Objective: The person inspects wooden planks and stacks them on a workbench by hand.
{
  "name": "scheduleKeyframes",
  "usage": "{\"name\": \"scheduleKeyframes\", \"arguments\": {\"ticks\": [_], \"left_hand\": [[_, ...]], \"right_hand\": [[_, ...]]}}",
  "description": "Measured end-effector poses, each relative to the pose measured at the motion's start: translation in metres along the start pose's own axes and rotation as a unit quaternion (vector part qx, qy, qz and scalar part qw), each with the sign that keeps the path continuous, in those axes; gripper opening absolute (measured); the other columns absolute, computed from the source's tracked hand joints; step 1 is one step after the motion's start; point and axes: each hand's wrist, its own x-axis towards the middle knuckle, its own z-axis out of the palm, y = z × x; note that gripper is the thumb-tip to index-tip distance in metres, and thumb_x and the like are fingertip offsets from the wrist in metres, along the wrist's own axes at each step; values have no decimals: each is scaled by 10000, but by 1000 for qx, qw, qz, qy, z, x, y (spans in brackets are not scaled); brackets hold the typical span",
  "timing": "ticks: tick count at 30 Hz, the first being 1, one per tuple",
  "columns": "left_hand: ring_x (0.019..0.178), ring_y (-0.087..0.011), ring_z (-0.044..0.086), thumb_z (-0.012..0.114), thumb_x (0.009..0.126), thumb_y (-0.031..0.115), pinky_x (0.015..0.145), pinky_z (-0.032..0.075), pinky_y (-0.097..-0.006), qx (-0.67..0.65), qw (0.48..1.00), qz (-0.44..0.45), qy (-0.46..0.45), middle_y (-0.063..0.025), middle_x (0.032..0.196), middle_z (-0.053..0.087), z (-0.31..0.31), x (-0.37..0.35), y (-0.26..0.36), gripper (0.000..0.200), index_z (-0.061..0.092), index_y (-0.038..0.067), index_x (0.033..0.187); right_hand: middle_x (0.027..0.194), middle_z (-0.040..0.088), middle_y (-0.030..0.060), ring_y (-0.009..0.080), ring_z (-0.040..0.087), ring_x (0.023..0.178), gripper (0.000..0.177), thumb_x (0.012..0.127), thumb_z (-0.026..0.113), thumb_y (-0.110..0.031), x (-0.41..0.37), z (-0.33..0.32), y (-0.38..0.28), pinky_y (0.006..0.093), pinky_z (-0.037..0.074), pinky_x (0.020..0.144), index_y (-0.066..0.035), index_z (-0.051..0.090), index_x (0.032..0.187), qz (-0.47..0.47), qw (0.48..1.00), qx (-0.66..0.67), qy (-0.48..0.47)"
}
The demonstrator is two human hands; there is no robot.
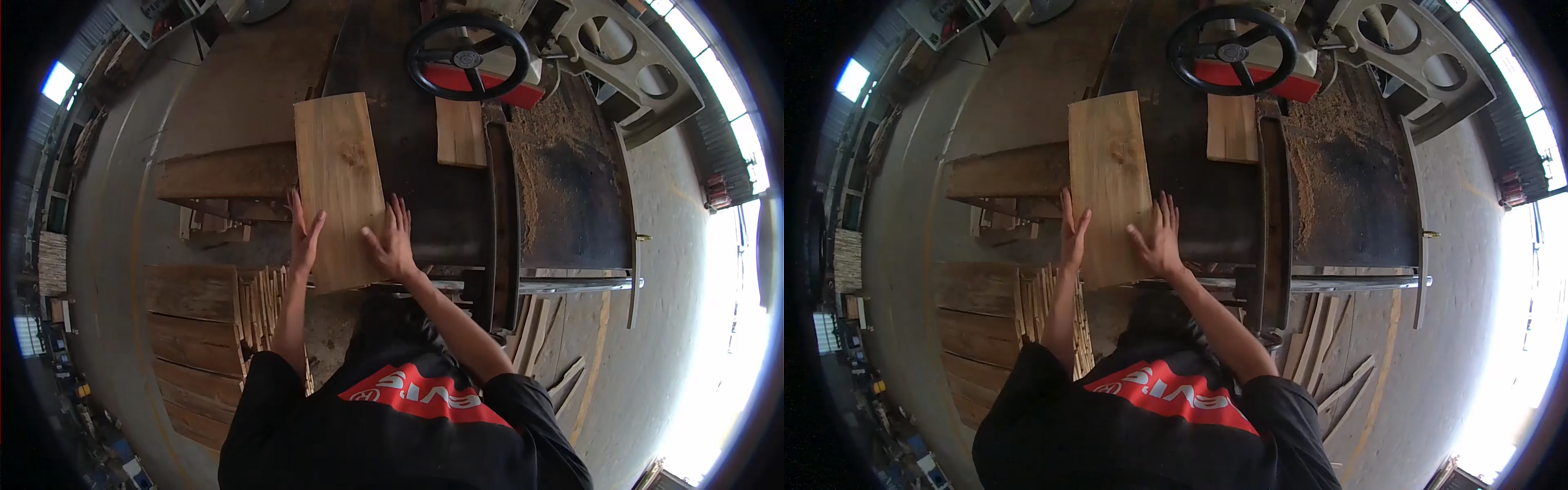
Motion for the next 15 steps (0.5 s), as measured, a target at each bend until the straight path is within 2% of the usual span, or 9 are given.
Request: {"name": "scheduleKeyframes", "arguments": {"ticks": [3, 5, 7, 9, 11, 12, 13, 14, 15], "left_hand": [[1422, -293, 446, 666, 989, 344, 1187, 323, -397, -104, 993, -37, 52, -219, 1554, 436, 12, -2, 32, 850, 208, -11, 1611], [1353, -296, 520, 676, 970, 310, 1123, 405, -384, -196, 971, -111, 82, -216, 1482, 516, 16, -9, 65, 781, 313, -31, 1571], [1236, -273, 590, 692, 936, 273, 1027, 471, -369, -238, 951, -197, -9, -194, 1371, 590, 24, -19, 108, 677, 432, -44, 1475], [1019, -221, 669, 735, 867, 218, 868, 546, -355, -191, 956, -220, -37, -132, 1156, 671, 40, -32, 134, 505, 589, -33, 1280], [980, -179, 634, 717, 890, 151, 850, 526, -319, -118, 979, -162, -33, -107, 1093, 651, 74, -56, 155, 435, 592, -32, 1264], [968, -164, 616, 702, 908, 136, 848, 516, -304, -73, 988, -133, -18, -95, 1073, 642, 91, -70, 167, 399, 594, -34, 1253], [1019, -153, 603, 710, 930, 169, 901, 495, -304, -75, 988, -114, -69, -105, 1120, 650, 100, -74, 150, 456, 576, -46, 1309], [1070, -142, 590, 717, 952, 202, 955, 473, -305, -79, 985, -95, -120, -114, 1166, 658, 109, -77, 133, 513, 559, -58, 1365], [1199, -187, 561, 748, 936, 268, 1032, 442, -334, -114, 973, -154, -131, -165, 1295, 614, 110, -81, 137, 655, 485, -52, 1443]], "right_hand": [[1656, 228, 272, 349, 235, 1548, 770, 1031, 613, -330, 1, -14, 1, 429, 227, 1243, 109, 265, 1559, 80, 944, 320, -14], [1663, 243, 240, 312, 221, 1553, 701, 1047, 594, -301, -5, -40, -9, 390, 207, 1242, 96, 310, 1549, 118, 903, 411, -36], [1667, 250, 230, 315, 196, 1564, 638, 1074, 547, -298, -12, -55, -19, 381, 182, 1249, 82, 341, 1544, 146, 863, 481, -53], [1670, 216, 256, 345, 178, 1568, 641, 1077, 530, -332, -38, -43, -17, 400, 176, 1256, 84, 355, 1533, 111, 918, 372, -74], [1674, 186, 273, 379, 139, 1573, 603, 1110, 425, -370, -69, -41, -11, 410, 140, 1267, 57, 376, 1533, 58, 945, 294, -133], [1665, 254, 227, 333, 202, 1562, 623, 1123, 360, -411, -84, -52, -19, 397, 161, 1261, 40, 352, 1553, 87, 934, 305, -164], [1647, 296, 194, 291, 238, 1539, 645, 1124, 339, -435, -94, -72, -29, 381, 176, 1253, 31, 326, 1568, 209, 835, 473, -187], [1628, 337, 161, 248, 275, 1517, 666, 1125, 318, -460, -107, -92, -33, 364, 192, 1244, 23, 301, 1584, 319, 692, 617, -196], [1585, 389, 109, 184, 319, 1461, 686, 1117, 361, -472, -128, -90, -10, 331, 233, 1219, -4, 260, 1609, 224, 784, 567, -120]]}}
